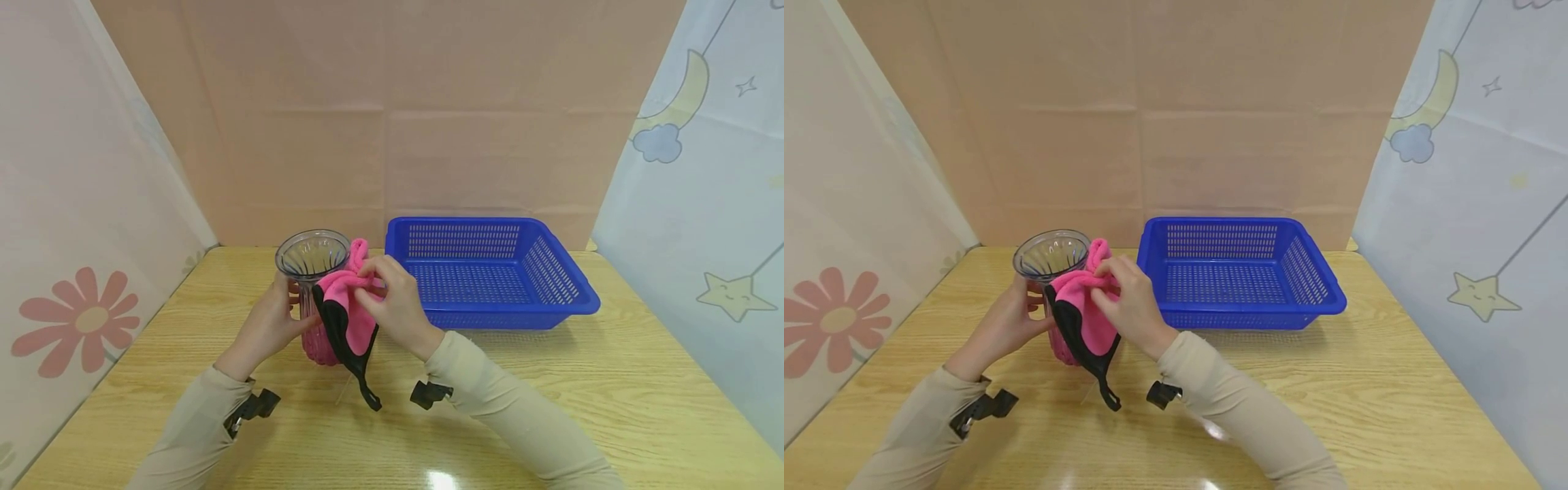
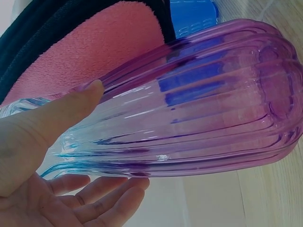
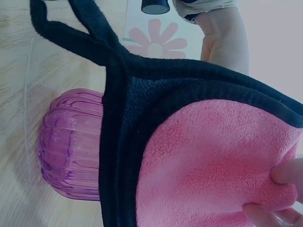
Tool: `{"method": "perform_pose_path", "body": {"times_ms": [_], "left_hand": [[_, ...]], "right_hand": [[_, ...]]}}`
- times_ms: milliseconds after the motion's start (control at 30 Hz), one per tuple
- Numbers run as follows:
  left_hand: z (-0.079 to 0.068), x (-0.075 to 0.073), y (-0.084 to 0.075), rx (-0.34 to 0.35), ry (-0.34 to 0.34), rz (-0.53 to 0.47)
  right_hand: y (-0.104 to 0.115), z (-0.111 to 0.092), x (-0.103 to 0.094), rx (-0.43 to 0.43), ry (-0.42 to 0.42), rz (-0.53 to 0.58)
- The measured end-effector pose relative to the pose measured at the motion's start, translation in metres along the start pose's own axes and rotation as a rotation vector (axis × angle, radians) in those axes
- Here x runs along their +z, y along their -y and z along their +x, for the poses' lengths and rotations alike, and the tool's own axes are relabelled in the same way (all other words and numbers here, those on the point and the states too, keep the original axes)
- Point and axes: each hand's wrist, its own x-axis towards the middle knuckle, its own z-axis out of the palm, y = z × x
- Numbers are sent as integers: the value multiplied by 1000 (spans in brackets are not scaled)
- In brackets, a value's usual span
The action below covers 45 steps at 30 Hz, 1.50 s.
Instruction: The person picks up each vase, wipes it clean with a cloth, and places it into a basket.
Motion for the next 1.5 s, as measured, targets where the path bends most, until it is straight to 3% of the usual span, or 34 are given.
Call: {"method": "perform_pose_path", "body": {"times_ms": [233, 1500], "left_hand": [[0, 0, -1, 22, -8, -5], [1, 0, 1, 7, -7, 34]], "right_hand": [[-6, -2, 5, 1, 12, -16], [-10, -5, 10, -16, 79, -132]]}}
